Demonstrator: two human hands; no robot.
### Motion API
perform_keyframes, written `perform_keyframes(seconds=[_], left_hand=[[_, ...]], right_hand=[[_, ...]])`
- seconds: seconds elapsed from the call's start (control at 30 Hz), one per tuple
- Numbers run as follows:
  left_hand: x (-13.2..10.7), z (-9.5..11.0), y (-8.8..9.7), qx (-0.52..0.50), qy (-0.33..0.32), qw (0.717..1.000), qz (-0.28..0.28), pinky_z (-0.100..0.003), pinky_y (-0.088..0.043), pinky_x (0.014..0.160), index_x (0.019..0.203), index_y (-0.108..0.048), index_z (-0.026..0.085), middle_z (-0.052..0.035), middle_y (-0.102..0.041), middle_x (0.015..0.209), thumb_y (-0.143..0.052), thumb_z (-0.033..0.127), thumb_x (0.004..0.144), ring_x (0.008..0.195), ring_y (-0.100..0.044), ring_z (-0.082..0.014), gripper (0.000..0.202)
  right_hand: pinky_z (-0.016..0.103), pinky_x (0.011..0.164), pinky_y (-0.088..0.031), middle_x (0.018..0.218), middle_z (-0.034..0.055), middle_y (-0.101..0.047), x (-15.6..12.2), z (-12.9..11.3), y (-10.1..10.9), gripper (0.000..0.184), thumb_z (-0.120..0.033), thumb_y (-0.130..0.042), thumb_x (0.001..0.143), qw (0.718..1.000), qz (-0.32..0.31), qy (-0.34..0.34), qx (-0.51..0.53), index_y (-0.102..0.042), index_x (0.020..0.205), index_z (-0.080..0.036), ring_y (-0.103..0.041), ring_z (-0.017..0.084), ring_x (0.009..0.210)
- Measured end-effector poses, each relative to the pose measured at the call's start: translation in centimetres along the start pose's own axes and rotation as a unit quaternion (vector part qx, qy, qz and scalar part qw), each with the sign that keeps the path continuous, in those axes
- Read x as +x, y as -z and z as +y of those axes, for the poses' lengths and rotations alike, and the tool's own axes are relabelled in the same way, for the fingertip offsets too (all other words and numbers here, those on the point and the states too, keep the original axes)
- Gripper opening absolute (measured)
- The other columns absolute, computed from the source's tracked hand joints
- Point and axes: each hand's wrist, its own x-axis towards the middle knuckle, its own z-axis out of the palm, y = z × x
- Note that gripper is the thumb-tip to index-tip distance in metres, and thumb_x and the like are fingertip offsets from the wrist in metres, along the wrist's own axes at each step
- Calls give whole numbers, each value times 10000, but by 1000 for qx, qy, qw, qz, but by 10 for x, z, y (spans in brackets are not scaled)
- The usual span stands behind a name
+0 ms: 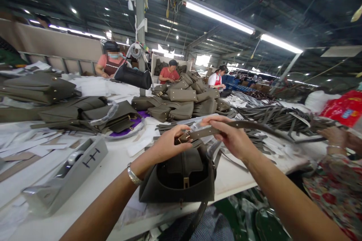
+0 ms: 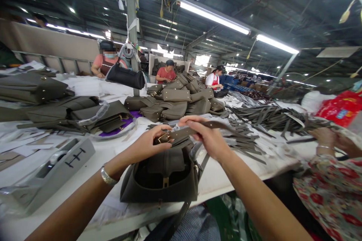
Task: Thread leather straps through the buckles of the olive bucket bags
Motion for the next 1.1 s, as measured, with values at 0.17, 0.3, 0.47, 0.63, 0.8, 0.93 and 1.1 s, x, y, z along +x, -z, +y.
perform_keyframes(seconds=[0.17, 0.3, 0.47, 0.63, 0.8, 0.93, 1.1], left_hand=[[-16, 1, 5, 54, -24, 993, 101, -338, -467, 924, 1175, -623, 227, -68, -647, 1195, -778, 331, 743, 1080, -612, -247, 471], [-26, -2, 2, -10, -22, 982, 189, -307, -480, 873, 1126, -667, 220, -61, -655, 1142, -753, 302, 766, 1022, -625, -215, 379], [-35, -7, -2, -116, 16, 962, 245, -238, -465, 690, 1066, -659, 180, -9, -669, 862, -763, 313, 738, 753, -606, -144, 369], [-38, -4, -6, -117, 19, 953, 278, -225, -427, 623, 995, -704, 180, 16, -632, 750, -777, 324, 709, 663, -543, -123, 329], [-39, 0, -6, -119, 18, 954, 273, -244, -463, 668, 1001, -724, 183, -4, -677, 805, -806, 316, 685, 710, -586, -148, 352], [-41, 3, -6, -88, 10, 961, 261, -258, -473, 687, 992, -745, 180, -23, -697, 830, -818, 307, 685, 737, -609, -167, 340], [-41, 8, -9, -35, -14, 972, 230, -283, -479, 772, 959, -752, 198, -34, -729, 925, -813, 300, 709, 861, -635, -202, 277]], right_hand=[[169, 378, -331, 879, -16, -643, 15, -23, 30, 161, -345, -677, 803, 969, 33, -10, 243, -715, 937, -264, -325, 40, 456], [177, 471, -428, 852, -33, -596, 20, -31, 41, 200, -415, -759, 773, 967, 107, 74, 217, -696, 939, -323, -435, 73, 553], [252, 584, -427, 627, -18, -536, 12, -44, 37, 389, -579, -572, 889, 985, 70, 154, -38, -687, 757, -232, -473, 118, 589], [289, 575, -382, 636, 13, -616, 3, -62, 11, 360, -508, -594, 891, 906, -68, 139, -395, -729, 720, -221, -546, 162, 621], [292, 554, -358, 549, 9, -578, 10, -61, -14, 387, -463, -547, 917, 847, -143, 174, -482, -719, 654, -237, -521, 159, 575], [265, 473, -290, 548, -14, -527, 24, -59, -16, 465, -504, -552, 895, 868, -204, 107, -439, -627, 563, -187, -463, 117, 512], [258, 512, -342, 528, -20, -527, 34, -58, -28, 453, -462, -508, 927, 831, -261, 112, -478, -634, 588, -190, -485, 130, 536]])
